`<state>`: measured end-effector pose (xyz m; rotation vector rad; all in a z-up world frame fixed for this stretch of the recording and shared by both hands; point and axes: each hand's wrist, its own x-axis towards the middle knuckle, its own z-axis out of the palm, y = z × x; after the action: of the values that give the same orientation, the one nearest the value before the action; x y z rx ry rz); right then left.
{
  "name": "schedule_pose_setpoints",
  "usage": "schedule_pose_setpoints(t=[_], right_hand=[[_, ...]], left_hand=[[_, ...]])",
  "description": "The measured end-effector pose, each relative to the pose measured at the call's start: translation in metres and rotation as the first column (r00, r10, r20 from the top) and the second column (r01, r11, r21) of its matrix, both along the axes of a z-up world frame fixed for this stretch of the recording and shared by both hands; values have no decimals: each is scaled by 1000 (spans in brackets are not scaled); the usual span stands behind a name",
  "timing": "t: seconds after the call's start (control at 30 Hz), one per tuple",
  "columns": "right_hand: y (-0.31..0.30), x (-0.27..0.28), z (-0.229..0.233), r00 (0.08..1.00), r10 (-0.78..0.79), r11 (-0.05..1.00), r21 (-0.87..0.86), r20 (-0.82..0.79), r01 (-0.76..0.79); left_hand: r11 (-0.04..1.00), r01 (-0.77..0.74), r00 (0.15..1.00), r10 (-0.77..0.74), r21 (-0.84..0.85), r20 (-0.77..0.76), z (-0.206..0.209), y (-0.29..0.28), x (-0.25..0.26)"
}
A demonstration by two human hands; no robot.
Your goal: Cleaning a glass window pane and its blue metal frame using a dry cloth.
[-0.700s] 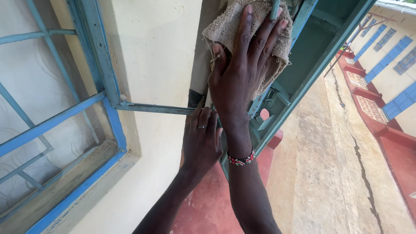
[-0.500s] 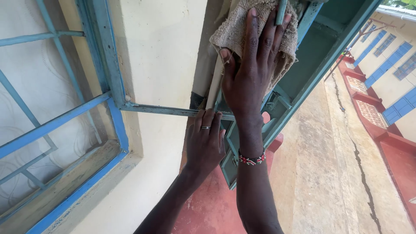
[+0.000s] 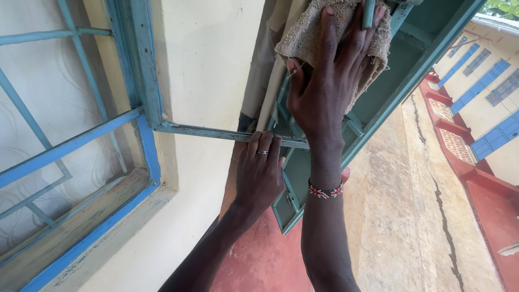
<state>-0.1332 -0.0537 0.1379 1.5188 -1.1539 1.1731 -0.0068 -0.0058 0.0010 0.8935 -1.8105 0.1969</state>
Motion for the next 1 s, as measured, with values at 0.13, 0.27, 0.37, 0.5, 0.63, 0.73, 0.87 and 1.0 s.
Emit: schedule_pose_setpoints(t=[0.13,0.27,0.37,0.5,0.63,0.73,0.87,1.0], right_hand=[[17,3,13,999,-33,999,43,-14,34],[15,-4,3,998,60,998,14,-35,-60],[16,0,-7,990,140,990,-10,-29,-140],[17,9,-21,969,246,969,-16,-10,-246],[19,25,-29,965,260,965,17,28,-261],[14,38,-28,970,244,970,15,15,-244],[-8,56,-24,989,148,989,30,-11,-148],[-12,77,-13,979,115,985,150,-167,-90]], left_hand=[[1000,9,1000,-10,-6,-6,2,-1,0],[1000,-9,1000,9,-3,17,2,-2,-1],[999,-7,1000,8,-32,23,-3,-2,0],[998,-1,1000,0,-62,-3,-7,-1,1],[998,7,1000,-7,-58,-13,-7,3,3],[998,6,1000,-8,-55,-24,-10,2,1],[997,33,998,-36,-69,-47,-13,-2,2],[984,160,983,-166,-76,-82,-3,4,11]])
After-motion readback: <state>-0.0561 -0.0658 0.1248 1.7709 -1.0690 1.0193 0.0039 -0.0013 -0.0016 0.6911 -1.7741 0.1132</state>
